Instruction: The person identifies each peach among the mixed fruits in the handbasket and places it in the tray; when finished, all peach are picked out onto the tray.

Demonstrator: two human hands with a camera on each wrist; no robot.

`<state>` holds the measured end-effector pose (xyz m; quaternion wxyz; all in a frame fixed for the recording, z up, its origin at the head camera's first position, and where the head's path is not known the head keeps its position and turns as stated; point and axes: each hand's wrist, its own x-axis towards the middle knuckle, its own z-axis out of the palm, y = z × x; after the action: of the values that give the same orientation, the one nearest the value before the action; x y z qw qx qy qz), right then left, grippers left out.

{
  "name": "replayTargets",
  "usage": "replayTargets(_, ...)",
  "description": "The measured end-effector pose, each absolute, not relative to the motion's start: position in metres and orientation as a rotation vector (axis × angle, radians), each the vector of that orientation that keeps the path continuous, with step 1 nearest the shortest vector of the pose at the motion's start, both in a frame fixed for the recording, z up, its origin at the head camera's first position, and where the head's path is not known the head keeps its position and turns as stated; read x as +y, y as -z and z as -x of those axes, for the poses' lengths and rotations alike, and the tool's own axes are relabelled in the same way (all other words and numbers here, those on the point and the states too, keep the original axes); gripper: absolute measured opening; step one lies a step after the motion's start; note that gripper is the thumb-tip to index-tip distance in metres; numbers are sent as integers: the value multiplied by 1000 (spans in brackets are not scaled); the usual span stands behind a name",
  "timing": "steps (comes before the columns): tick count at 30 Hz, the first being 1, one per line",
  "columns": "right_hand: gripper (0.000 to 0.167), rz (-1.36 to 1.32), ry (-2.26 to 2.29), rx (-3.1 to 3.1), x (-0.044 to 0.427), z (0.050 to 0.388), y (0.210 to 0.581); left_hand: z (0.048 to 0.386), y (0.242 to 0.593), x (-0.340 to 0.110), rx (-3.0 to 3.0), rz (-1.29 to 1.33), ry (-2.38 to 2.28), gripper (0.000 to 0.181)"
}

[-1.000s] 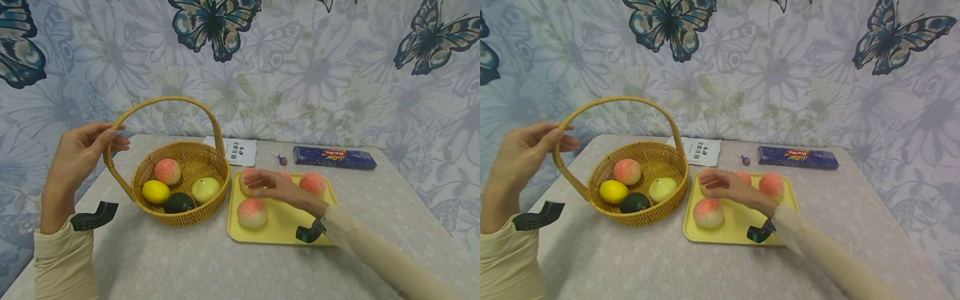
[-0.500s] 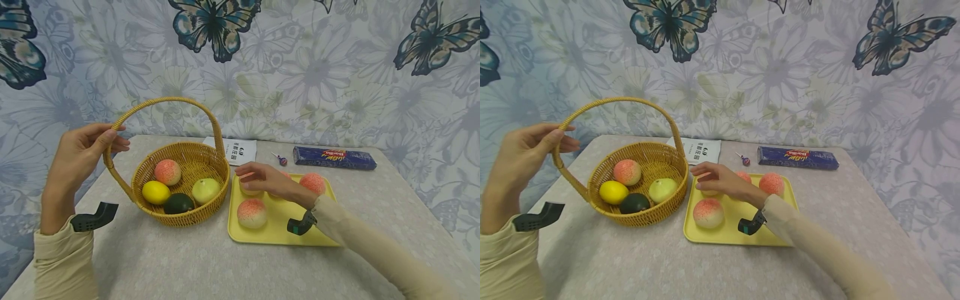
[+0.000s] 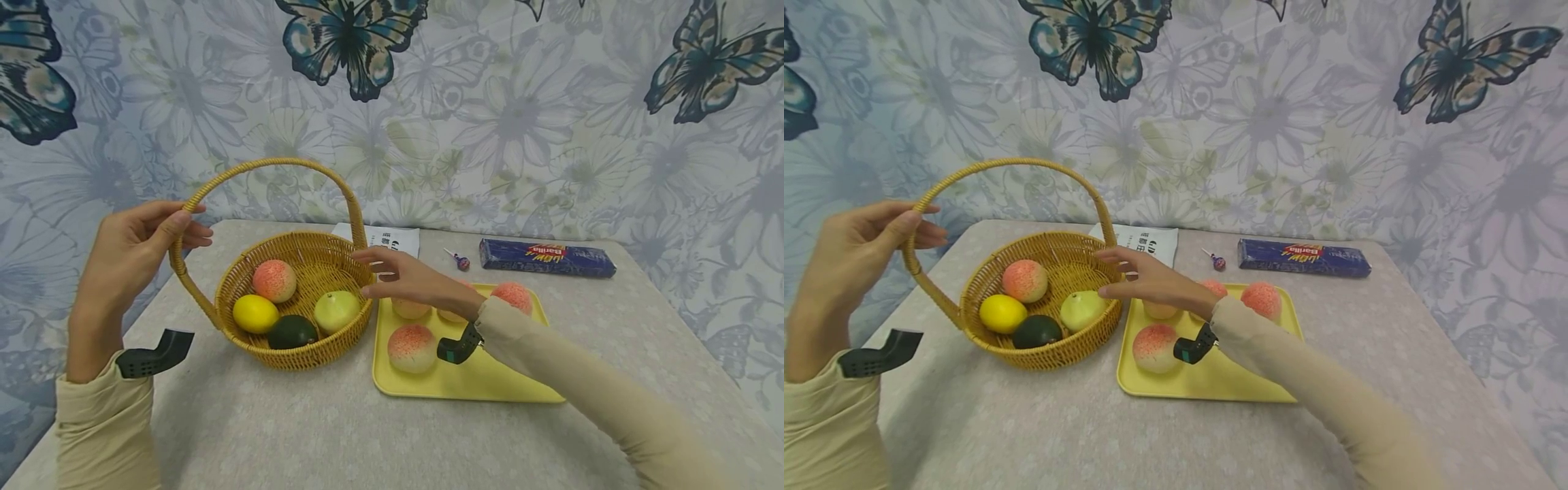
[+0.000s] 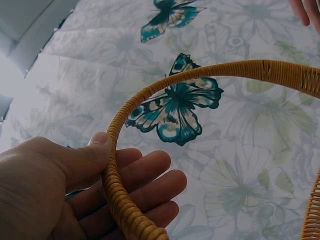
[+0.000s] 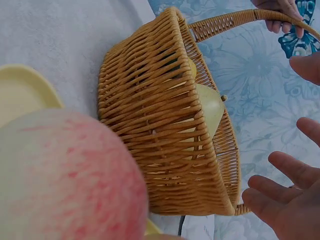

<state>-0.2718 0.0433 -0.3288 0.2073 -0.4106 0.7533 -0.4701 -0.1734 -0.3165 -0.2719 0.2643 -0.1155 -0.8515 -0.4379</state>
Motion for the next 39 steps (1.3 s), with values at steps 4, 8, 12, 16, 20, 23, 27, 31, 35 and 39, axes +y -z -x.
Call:
replayTargets(4, 61, 1170, 1269, 2099, 27, 273, 328, 174, 272, -317, -2300, 306, 1194, 26)
replayTargets(8, 68, 1180, 1177, 2111, 12, 272, 326, 174, 273, -316, -2291, 312, 1203, 24)
replayTargets(12, 72, 1205, 1092, 2127, -2, 272, 325, 173, 274, -315, -2288, 319, 1203, 24)
replayTargets(16, 74, 1225, 1022, 2152, -13, 273, 324, 175, 273, -314, -2291, 320, 1202, 24)
replayTargets(20, 76, 1227, 973, 2178, -24, 275, 326, 176, 273, -313, -2294, 317, 1204, 25)
replayTargets(23, 76, 1239, 941, 2204, -32, 277, 327, 176, 274, -314, -2295, 316, 1201, 25)
replayTargets(27, 74, 1255, 918, 2225, -41, 280, 327, 176, 274, -315, -2292, 317, 1197, 25)
replayTargets(31, 73, 1253, 901, 2249, -50, 285, 327, 175, 275, -316, -2288, 322, 1197, 25)
replayTargets(35, 74, 1221, 903, 2273, -57, 290, 328, 175, 275, -317, -2286, 329, 1200, 25)
replayTargets(39, 72, 1187, 915, 2289, -65, 294, 328, 174, 275, -317, -2289, 321, 1190, 25)
